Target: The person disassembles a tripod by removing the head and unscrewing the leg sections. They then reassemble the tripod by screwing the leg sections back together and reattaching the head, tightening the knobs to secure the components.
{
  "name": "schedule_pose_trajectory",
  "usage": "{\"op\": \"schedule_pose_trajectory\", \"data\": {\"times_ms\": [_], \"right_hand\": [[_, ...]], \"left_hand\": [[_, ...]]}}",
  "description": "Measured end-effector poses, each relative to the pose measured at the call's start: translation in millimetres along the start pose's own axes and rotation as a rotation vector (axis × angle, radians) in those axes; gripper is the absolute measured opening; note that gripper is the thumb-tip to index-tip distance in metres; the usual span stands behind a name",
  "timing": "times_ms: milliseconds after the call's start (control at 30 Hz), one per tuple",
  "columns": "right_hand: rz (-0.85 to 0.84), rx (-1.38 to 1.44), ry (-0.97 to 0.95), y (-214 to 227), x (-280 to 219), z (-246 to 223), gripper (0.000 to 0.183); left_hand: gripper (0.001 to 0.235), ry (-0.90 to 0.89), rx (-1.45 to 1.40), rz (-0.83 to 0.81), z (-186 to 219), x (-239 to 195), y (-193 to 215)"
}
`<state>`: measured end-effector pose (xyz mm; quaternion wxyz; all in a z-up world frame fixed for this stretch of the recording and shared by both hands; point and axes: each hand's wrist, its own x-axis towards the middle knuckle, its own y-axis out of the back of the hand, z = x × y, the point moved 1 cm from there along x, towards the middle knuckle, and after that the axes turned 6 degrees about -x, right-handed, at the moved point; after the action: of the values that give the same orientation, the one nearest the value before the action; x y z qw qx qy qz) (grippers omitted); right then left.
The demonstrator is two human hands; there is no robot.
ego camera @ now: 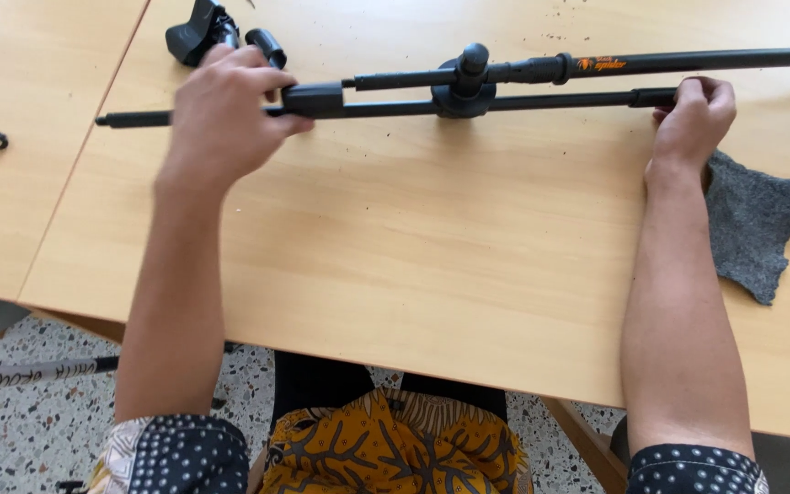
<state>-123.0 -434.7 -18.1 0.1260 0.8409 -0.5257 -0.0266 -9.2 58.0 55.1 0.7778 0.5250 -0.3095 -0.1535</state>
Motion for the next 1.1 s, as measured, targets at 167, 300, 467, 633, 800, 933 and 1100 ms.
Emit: {"op": "schedule_pose_trajectory", "data": {"times_ms": [167,300,467,633,800,933,1100], "right_hand": [[-0.008,-0.006,-0.012,0.4,-5.9,-4.4,0.011],[0.001,-0.008,-0.022,-0.1,-9.4,-8.2,0.01],[0.01,-0.04,0.009,-0.9,-7.1,-6.7,0.01],[0.018,-0.057,-0.003,-2.1,-6.4,-6.8,0.011],[0.028,-0.051,0.012,-2.7,-2.9,-3.2,0.01],[0.03,-0.054,0.031,-3.3,-3.1,-3.3,0.011],[0.006,-0.052,0.035,-1.9,-6.3,-6.1,0.011]], "left_hand": [[0.037,-0.003,-0.005,0.051,-1.2,3.3,-4.2],[0.036,-0.076,-0.049,0.061,0.9,11.9,-17.2],[0.037,-0.183,-0.017,0.096,33.4,40.9,-40.2],[0.04,-0.316,0.077,0.12,54.8,68.5,-67.8],[0.048,-0.289,0.042,0.083,59.4,77.7,-74.5],[0.043,-0.321,0.011,0.152,58.7,70.2,-73.1],[0.062,-0.325,-0.192,0.102,55.9,63.4,-56.2]]}}
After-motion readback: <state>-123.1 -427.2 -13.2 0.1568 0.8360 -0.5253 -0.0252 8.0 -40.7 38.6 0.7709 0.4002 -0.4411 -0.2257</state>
